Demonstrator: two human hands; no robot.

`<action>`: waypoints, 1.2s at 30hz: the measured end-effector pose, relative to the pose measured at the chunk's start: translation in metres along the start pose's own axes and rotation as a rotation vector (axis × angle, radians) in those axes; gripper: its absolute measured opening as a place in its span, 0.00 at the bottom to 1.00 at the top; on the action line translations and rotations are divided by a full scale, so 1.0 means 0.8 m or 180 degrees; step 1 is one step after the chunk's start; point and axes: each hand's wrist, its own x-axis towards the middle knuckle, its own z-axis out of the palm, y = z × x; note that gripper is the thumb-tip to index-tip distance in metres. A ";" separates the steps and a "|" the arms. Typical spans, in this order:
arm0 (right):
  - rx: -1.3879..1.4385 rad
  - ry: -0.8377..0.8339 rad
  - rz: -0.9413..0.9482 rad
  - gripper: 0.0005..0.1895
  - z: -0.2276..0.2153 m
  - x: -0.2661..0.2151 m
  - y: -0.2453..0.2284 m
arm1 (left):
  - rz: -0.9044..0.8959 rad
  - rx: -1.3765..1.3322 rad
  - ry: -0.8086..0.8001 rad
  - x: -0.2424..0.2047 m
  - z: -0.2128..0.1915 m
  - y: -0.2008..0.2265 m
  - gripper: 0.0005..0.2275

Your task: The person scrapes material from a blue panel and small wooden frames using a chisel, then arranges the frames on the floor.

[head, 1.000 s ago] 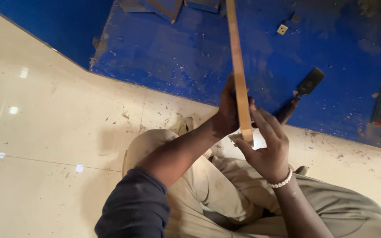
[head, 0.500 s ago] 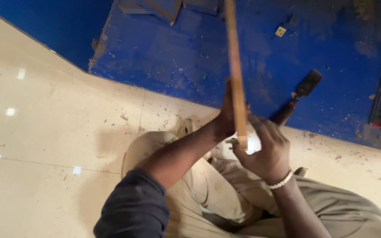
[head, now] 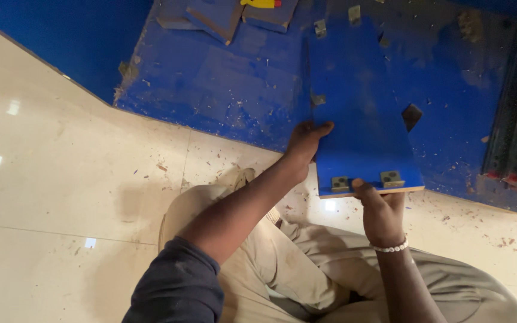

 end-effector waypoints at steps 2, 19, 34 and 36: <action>0.0447 0.0032 0.0214 0.10 0.001 0.001 -0.001 | 0.0028 -0.0011 -0.0065 -0.001 0.001 0.000 0.10; 0.0787 -0.0205 0.0480 0.10 0.004 0.002 0.005 | 0.0600 0.0108 0.0081 -0.024 -0.003 0.031 0.07; 0.2012 -0.0739 0.1865 0.46 0.065 -0.018 0.022 | 0.2121 0.1603 0.0618 -0.033 -0.013 0.060 0.18; 0.1959 -0.0837 0.2089 0.47 0.073 -0.023 0.023 | 0.1889 0.1979 0.0591 -0.036 -0.016 0.068 0.17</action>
